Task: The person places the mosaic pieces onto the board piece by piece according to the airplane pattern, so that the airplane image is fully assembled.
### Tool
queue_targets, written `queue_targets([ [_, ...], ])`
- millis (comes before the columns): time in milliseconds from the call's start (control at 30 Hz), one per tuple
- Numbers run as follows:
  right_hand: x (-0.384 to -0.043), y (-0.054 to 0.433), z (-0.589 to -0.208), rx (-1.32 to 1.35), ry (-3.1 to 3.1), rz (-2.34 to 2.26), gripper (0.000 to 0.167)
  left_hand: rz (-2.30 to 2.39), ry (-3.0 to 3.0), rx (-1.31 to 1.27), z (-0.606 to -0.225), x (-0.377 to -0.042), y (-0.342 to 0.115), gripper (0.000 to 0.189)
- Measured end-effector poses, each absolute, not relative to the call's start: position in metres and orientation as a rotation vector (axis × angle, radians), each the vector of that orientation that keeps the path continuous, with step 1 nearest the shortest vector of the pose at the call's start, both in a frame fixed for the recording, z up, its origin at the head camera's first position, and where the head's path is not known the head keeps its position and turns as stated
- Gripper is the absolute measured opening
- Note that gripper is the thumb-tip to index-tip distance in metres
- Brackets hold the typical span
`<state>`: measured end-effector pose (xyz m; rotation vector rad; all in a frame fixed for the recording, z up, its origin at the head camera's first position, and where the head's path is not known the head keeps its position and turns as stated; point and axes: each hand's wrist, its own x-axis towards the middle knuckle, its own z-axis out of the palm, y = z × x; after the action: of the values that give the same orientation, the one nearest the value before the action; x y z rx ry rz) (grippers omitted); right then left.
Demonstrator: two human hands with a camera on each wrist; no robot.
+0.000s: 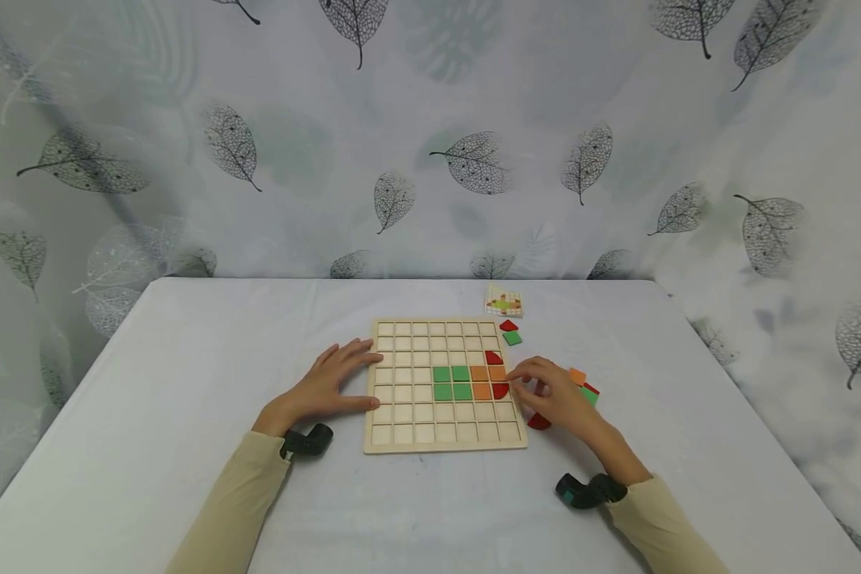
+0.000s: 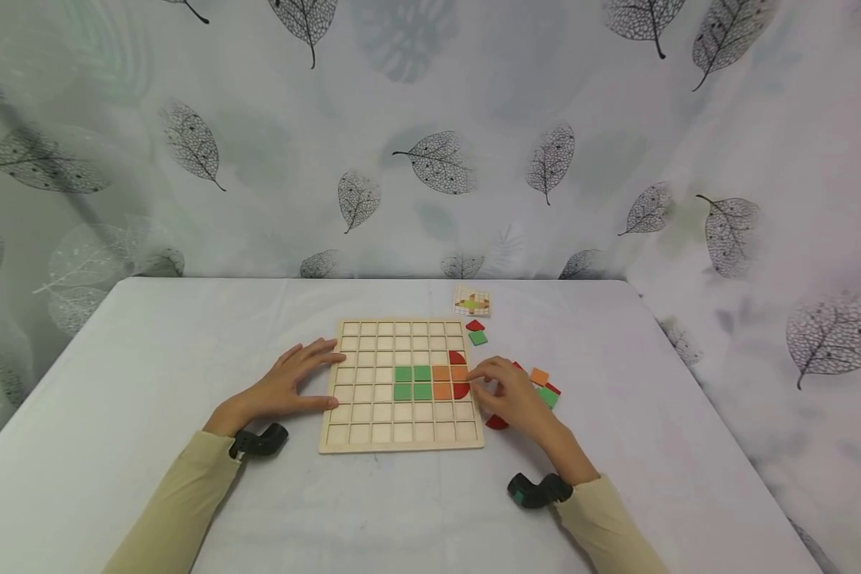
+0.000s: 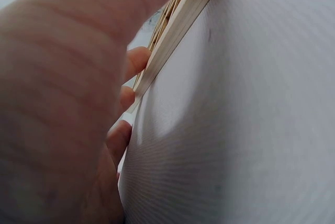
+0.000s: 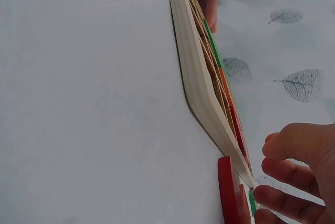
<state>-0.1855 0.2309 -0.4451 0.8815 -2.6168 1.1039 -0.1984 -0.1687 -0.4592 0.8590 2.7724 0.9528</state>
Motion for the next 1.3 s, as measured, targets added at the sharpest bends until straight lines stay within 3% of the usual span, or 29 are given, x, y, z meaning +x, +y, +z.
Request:
queue_targets([
  [400,-0.178,0.253,-0.44,0.827,-2.601,1.028,0.023,0.958,2.77,0.863,-0.461,-0.199,-0.168,0.072],
  [967,-0.178,0.284,-0.42,0.853,-2.846,0.994,0.013,0.952,2.771,0.857,-0.458,-0.198,-0.167,0.072],
  [1300,-0.178,0.299,-0.414,0.932,-2.813,0.994,0.017,0.96,2.768,0.847,-0.458,-0.198,-0.167,0.073],
])
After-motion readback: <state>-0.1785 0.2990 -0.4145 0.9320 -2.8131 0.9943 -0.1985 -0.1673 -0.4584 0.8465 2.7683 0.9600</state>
